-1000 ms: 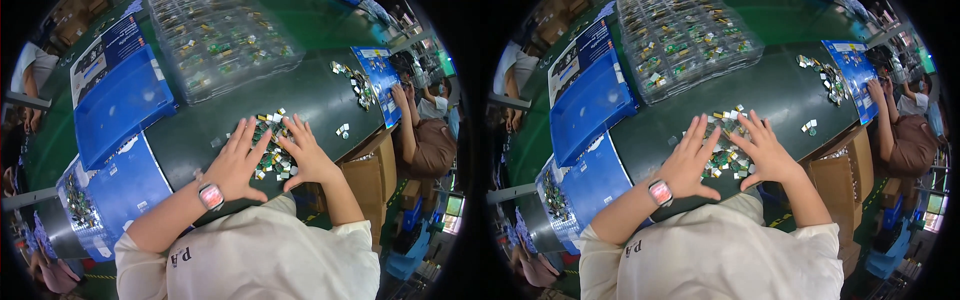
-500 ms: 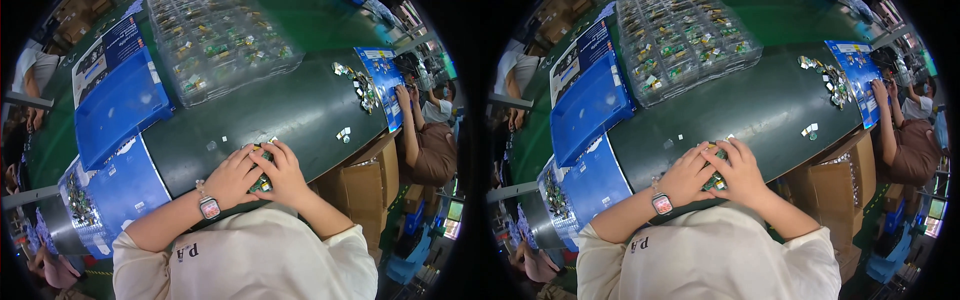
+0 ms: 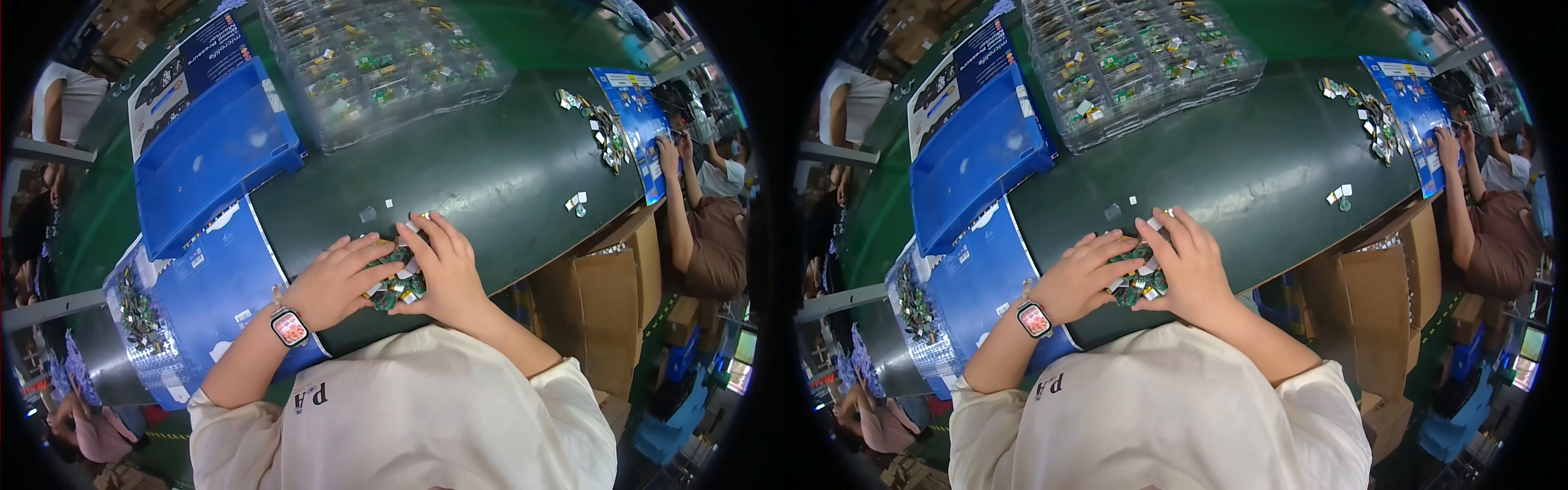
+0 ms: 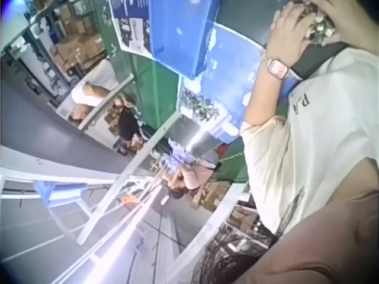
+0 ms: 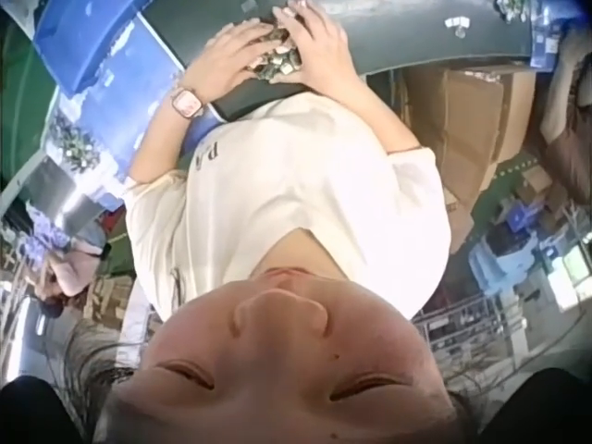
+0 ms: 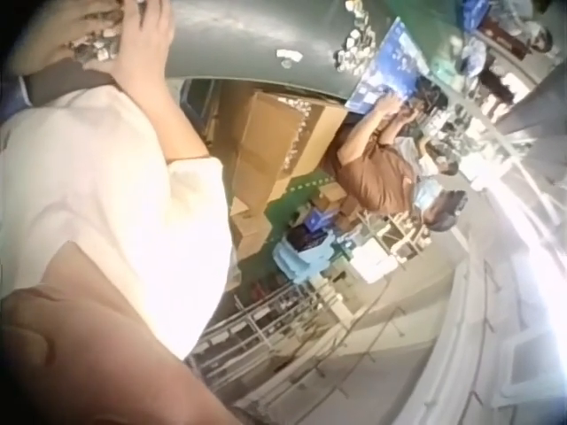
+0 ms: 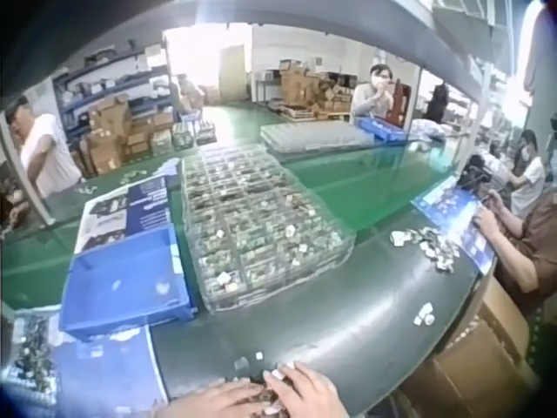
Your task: Assembling small electronic components onto printed circuit boards at an industrial workbench.
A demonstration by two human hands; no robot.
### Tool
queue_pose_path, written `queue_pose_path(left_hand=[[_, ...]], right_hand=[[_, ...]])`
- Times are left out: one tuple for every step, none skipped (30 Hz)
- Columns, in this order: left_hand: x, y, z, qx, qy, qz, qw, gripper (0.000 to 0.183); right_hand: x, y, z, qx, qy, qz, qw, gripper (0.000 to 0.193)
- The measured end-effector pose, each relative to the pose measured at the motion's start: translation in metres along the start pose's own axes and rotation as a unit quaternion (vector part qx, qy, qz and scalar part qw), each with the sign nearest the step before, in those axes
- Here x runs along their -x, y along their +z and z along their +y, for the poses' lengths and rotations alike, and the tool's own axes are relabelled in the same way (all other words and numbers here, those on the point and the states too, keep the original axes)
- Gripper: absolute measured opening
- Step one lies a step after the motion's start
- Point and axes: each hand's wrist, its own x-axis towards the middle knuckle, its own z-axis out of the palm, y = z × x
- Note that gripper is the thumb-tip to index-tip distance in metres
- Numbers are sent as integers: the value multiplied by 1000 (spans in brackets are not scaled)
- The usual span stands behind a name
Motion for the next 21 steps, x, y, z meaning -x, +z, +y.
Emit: queue_pose_path(left_hand=[[2,-1,1,2,3,0,1000,72],[3,-4,0,9,-2,21,1000,69],[5,-6,-1,15,-6,42,999,67],[5,-6,-3,17,-2,43,999,67],[7,-4,-5,39,19,70,997,65],[9,-3,-7,63,40,98,992,63],[11,-4,-9,64,41,99,992,63],[12,-3,-9,52,47,120,990,61],[14,-2,-10,40,53,141,988,60],[15,-2,-11,44,55,142,987,60],[15,-3,-11,64,57,162,983,54],[16,-3,-13,85,60,181,978,48],[16,-2,-16,88,62,181,977,48],[17,1,-20,114,47,216,969,42],[17,2,-24,140,32,248,958,37],[18,2,-24,149,21,276,949,30],[19,1,-27,150,25,273,950,30],[20,2,-30,186,-20,281,941,30],[20,3,-33,221,-65,287,930,30],[21,2,-32,236,-73,290,925,29],[19,0,-31,234,-67,285,927,29]], right_hand=[[0,0,-1,4,5,3,1000,106],[-1,2,0,10,10,-2,1000,107],[0,1,1,14,12,-1,1000,107],[1,-2,2,3,2,-7,1000,108],[2,-5,2,-9,-10,-14,1000,109],[4,-6,4,-4,-16,-26,1000,107],[6,-7,7,-3,-16,-27,1000,107],[9,-8,10,1,-25,-15,1000,106],[11,-7,13,4,-34,-3,999,105],[12,-6,17,-25,-36,49,998,80],[15,-5,20,-21,-34,47,998,80],[18,-2,23,-28,-16,79,996,64],[20,-1,24,-36,2,112,993,48],[14,1,14,-33,16,155,987,29],[14,1,13,-31,19,156,987,29],[16,2,14,-18,22,161,987,26],[15,3,14,-5,25,169,985,23],[13,3,13,-3,30,173,984,23],[13,3,13,-1,25,183,983,20],[14,3,13,1,20,195,981,16],[15,3,13,2,24,202,979,16]])
